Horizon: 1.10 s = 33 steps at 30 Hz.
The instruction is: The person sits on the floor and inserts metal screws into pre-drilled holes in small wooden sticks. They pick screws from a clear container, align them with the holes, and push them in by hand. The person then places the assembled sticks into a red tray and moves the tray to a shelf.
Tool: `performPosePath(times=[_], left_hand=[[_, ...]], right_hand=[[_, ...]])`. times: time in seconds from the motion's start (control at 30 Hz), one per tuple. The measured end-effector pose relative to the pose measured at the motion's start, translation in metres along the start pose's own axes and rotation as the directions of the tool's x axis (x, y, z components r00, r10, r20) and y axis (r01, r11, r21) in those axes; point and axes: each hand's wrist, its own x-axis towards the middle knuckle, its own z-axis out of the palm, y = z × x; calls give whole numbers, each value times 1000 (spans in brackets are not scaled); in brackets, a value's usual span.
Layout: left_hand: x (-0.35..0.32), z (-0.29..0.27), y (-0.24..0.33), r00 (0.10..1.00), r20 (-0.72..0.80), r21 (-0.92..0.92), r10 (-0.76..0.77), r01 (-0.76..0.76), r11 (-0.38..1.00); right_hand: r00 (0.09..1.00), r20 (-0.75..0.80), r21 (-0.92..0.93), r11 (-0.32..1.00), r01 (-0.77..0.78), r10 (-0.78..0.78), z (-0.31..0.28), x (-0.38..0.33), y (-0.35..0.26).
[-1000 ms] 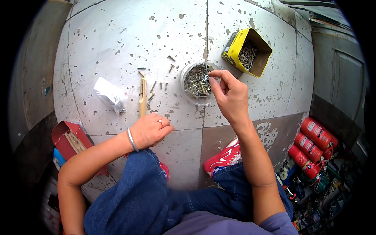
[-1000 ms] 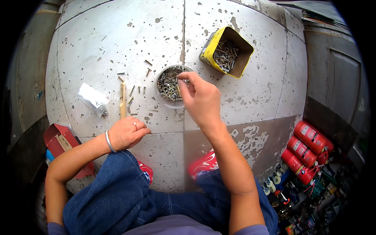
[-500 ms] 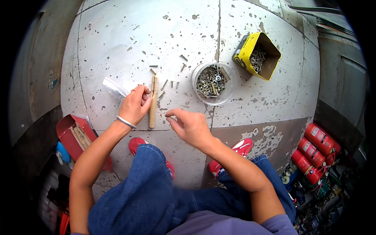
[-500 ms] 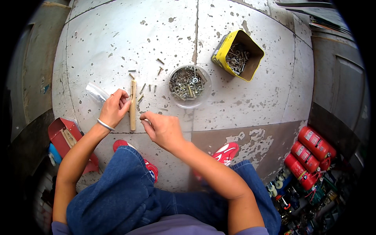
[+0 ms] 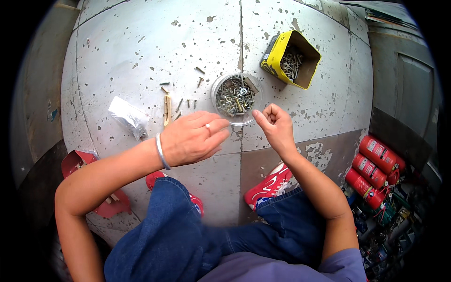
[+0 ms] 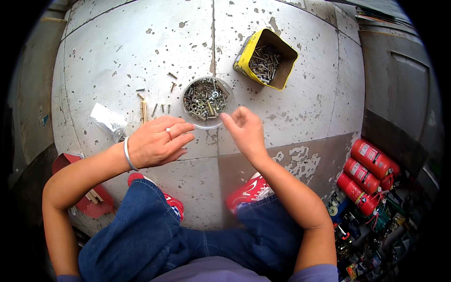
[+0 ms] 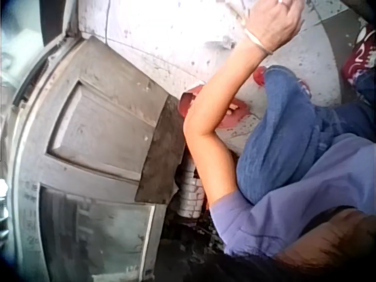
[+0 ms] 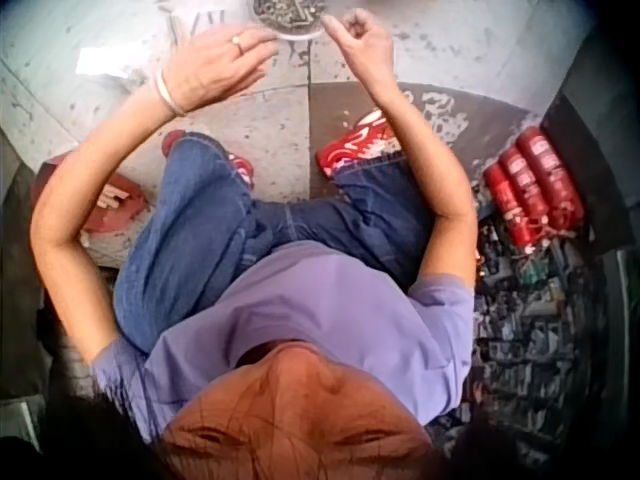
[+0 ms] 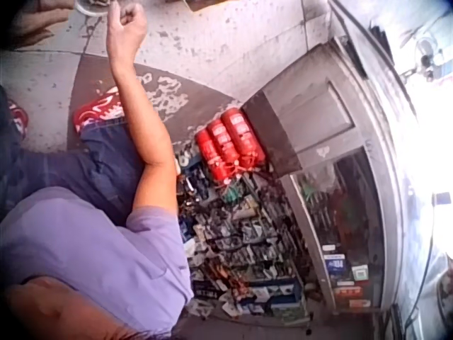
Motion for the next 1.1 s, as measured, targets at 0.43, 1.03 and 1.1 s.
performPosePath(times=[0.43,1.03,1.1], left_hand=[[91,21,-40,826,559,270,-72,-99,958],[82,23,-41,855,516,277,-54,-107,955],[81,13,-40,839,539,288,-74,-102,952]], right_hand=[[975,195,360,918,-169,103,-4,11,21],[971,222,376,910,-173,92,-4,13,21],[972,217,365,916,-166,90,-5,15,22]])
